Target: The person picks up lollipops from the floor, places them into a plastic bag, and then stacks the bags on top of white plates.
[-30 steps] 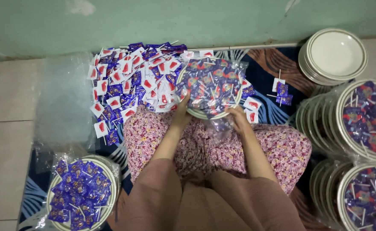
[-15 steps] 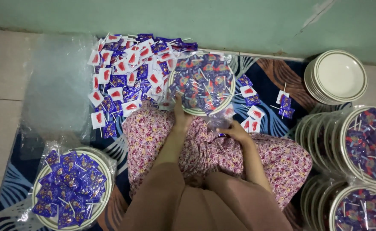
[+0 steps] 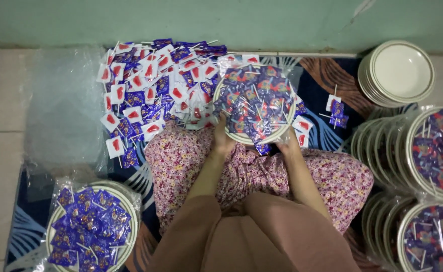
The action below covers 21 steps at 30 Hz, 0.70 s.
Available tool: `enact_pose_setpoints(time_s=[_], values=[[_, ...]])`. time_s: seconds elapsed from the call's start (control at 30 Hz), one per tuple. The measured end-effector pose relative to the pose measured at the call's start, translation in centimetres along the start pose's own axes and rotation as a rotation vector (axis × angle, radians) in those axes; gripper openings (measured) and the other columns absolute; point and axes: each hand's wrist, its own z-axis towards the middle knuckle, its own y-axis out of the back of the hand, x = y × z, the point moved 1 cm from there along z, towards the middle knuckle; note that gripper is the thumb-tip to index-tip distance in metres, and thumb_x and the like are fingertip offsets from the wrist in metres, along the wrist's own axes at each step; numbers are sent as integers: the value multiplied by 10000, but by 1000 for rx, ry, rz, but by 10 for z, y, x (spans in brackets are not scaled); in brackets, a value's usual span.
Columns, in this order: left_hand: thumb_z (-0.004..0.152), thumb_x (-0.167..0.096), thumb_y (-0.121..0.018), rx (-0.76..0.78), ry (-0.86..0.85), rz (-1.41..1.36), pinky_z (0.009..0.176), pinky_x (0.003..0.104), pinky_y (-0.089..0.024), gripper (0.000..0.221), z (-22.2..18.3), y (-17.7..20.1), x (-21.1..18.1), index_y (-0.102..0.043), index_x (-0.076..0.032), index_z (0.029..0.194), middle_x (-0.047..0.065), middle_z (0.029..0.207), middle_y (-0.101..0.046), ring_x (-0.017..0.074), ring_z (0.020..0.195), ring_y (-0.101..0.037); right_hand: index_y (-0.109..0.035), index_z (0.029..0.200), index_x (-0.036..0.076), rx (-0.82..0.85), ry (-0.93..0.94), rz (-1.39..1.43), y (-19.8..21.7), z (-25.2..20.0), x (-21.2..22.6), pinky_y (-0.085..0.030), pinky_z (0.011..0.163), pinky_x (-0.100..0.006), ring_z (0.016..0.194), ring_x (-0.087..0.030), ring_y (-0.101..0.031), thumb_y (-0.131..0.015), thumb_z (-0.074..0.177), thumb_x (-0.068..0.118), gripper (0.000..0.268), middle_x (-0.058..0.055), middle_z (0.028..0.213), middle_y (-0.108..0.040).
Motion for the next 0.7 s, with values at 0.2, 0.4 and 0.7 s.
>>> enact_pose_setpoints(time_s=[0.2, 0.4, 0.7], values=[[991, -374, -658, -12, 82, 29, 934, 444, -598, 299, 2, 16, 15, -713, -105, 1110, 145, 1116, -759, 297, 1015, -740, -745, 1103, 135, -111, 91, 5, -52, -56, 50, -623, 881, -380, 939, -201, -764, -655, 935, 361, 296, -76, 1056, -777], [955, -463, -675, -92, 38, 148, 915, 489, -608, 409, 20, 37, 10, -700, -107, 1154, 157, 1148, -748, 318, 1037, -735, -613, 1412, 229, -1, 345, 434, 58, 48, 29, -485, 995, -489, 1058, -147, -656, -671, 935, 155, 486, 66, 1321, -688], [942, -533, -639, -135, -126, 218, 1073, 531, -553, 502, 41, 57, -27, -695, -149, 1261, 119, 1261, -724, 330, 1163, -709, -465, 1529, 119, -130, -128, -728, -54, -95, 13, -508, 1013, -623, 1152, -445, -666, -303, 874, 914, 1042, -323, 1403, -558]])
